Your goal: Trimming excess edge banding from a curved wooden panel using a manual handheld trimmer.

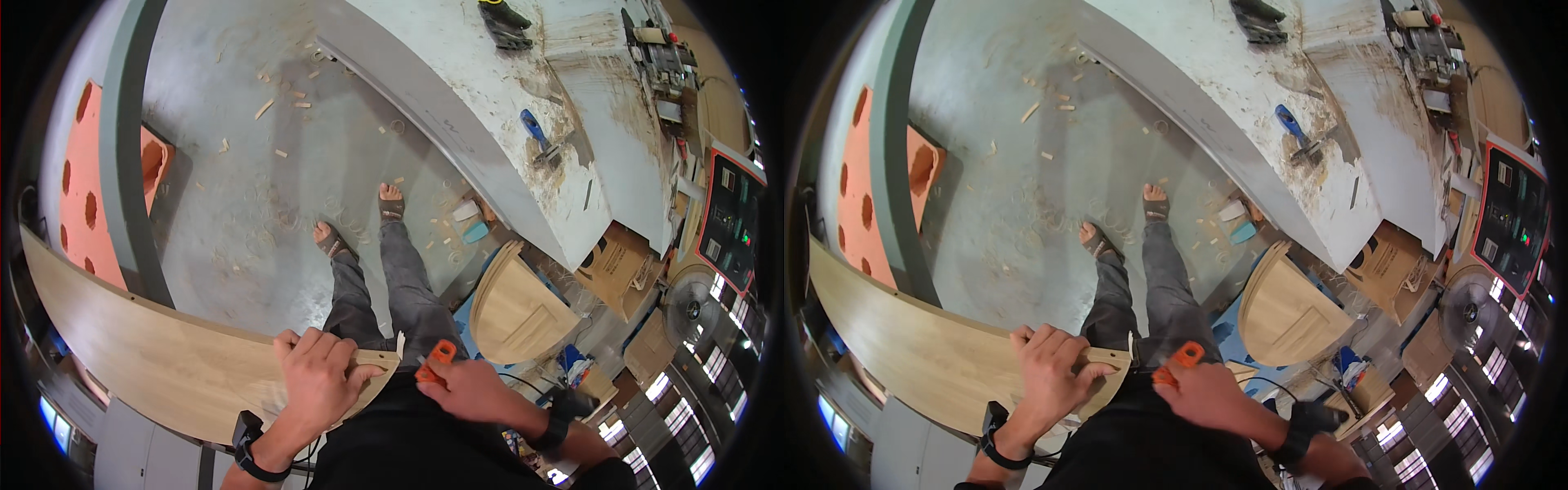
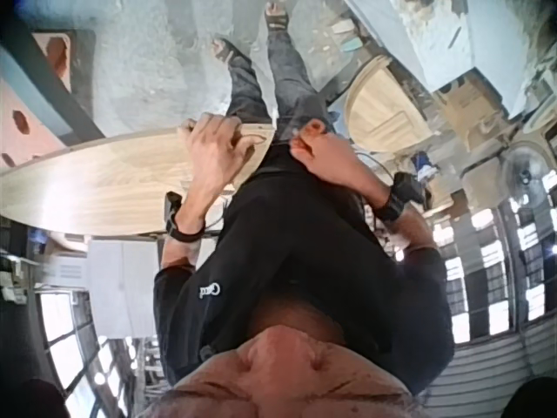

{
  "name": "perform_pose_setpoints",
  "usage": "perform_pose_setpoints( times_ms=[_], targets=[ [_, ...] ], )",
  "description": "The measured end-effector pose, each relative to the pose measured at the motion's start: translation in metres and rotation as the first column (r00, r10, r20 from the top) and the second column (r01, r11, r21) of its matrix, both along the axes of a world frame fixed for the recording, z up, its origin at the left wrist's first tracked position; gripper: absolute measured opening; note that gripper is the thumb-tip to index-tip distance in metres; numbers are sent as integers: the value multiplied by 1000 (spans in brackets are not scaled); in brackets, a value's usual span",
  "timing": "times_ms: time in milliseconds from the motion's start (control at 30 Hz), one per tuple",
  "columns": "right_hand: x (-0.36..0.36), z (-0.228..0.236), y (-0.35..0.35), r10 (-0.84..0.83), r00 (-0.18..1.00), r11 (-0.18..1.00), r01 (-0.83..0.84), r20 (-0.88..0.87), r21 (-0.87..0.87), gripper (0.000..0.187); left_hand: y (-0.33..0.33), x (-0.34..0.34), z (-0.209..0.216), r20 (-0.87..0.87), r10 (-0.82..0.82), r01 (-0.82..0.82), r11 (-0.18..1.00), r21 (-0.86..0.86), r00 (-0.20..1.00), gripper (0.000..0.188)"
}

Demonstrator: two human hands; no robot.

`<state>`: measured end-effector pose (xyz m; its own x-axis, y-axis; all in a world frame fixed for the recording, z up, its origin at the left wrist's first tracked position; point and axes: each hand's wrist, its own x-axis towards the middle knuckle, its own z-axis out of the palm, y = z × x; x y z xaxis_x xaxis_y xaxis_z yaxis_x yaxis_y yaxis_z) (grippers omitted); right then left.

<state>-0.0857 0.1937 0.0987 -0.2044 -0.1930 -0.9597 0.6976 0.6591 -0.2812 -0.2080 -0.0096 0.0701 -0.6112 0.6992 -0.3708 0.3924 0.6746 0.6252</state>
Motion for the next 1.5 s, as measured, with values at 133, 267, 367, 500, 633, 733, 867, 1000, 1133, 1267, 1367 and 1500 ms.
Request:
perform_pose_setpoints(
  times_ms=[133, 267, 367, 500, 633, 733, 867, 1000, 1133, 1267, 1367, 1500],
  targets=[
    [6, 11, 18, -341, 921, 930, 360, -190, 76, 56, 7, -21, 5, 3, -34, 34, 998, -56, 999, 42],
    [-9, 10, 24, -392, 834, 910, 413, -388, -32, 54, 13, -13, 6, -42, -126, 126, 992, 11, 991, 44],
    [-12, 11, 32, -441, 806, 885, 465, -394, -40, 54, 36, -2, 12, 71, -32, 27, 997, 76, 997, 39],
    [-10, 15, 35, -435, 795, 889, 455, -423, -59, 54, 43, 2, 5, 64, -29, 29, 1000, -1, 998, 30],
    [-15, 21, 35, -533, 761, 844, 448, -371, -293, 56, 31, -7, 2, 89, -20, 13, 997, 76, 996, 30],
    [-22, 20, 33, -477, 807, 862, 350, -348, -367, 59, 18, -15, 4, 19, -40, 40, 999, -14, 999, 33],
    [-30, 21, 28, -470, 811, 859, 329, -350, -392, 59, 10, -22, 9, -22, -61, 59, 995, -86, 998, 37],
    [-38, 23, 25, -385, 833, 911, 275, -398, -307, 57, 6, -20, 9, -18, -79, 77, 992, -100, 997, 39],
    [-42, 27, 22, -311, 849, 945, 231, -426, -230, 56, 4, -19, 7, -12, -68, 67, 994, -87, 998, 39],
    [-43, 25, 23, -300, 880, 946, 225, -368, -233, 57, 2, -21, 7, -8, -74, 73, 995, -72, 997, 39],
    [-40, 20, 20, -354, 826, 929, 255, -438, -269, 54, 1, -21, 6, 13, -76, 77, 996, -54, 997, 39],
    [-40, 16, 20, -360, 841, 925, 264, -404, -275, 53, 0, -19, 4, 7, -50, 51, 998, -40, 999, 37]
  ],
)
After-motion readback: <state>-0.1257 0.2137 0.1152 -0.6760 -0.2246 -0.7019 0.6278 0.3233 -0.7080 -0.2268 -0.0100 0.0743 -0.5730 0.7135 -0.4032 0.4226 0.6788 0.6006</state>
